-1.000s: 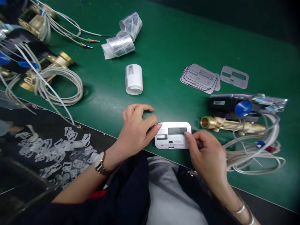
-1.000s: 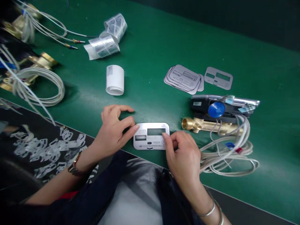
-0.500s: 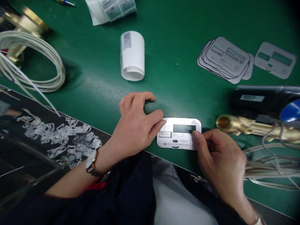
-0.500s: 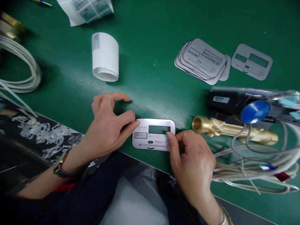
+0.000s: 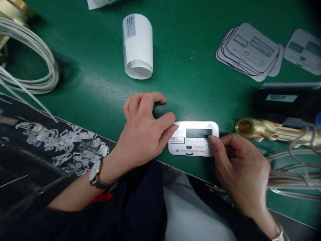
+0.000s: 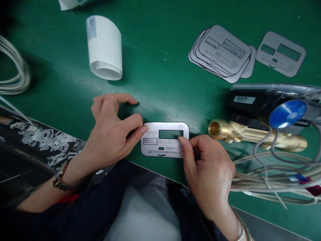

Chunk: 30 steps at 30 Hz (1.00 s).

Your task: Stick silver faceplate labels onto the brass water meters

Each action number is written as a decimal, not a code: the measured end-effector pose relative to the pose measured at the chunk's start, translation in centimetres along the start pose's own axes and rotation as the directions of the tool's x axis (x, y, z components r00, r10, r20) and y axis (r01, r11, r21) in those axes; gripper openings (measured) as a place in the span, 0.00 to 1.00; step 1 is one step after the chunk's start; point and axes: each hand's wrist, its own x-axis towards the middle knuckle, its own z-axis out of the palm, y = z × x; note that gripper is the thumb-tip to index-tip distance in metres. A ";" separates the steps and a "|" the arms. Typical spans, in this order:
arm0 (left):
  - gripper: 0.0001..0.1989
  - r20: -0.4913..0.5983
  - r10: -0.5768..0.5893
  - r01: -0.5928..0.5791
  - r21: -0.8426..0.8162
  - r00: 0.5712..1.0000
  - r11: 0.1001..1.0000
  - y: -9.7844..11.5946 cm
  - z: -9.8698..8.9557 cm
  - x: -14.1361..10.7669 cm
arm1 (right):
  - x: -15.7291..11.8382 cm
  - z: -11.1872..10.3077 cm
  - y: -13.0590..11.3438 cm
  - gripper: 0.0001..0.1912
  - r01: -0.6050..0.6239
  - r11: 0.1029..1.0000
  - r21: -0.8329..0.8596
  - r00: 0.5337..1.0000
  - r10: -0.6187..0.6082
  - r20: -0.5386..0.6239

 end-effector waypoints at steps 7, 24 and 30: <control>0.12 0.006 -0.003 0.003 0.031 1.000 1.000 0.1 0.1 -0.1 | 0.0 0.0 0.0 0.25 -0.029 1.000 -0.006 0.999 0.029 0.014; 0.10 -0.013 -0.028 0.028 -0.003 1.000 1.000 0.1 0.2 -0.2 | 0.1 0.1 -0.1 0.24 -0.019 0.999 -0.026 1.000 0.019 -0.003; 0.09 -0.017 -0.046 0.044 -0.065 0.999 0.997 0.2 0.2 -0.1 | 0.0 0.1 -0.2 0.24 -0.007 1.000 -0.027 1.000 0.007 -0.008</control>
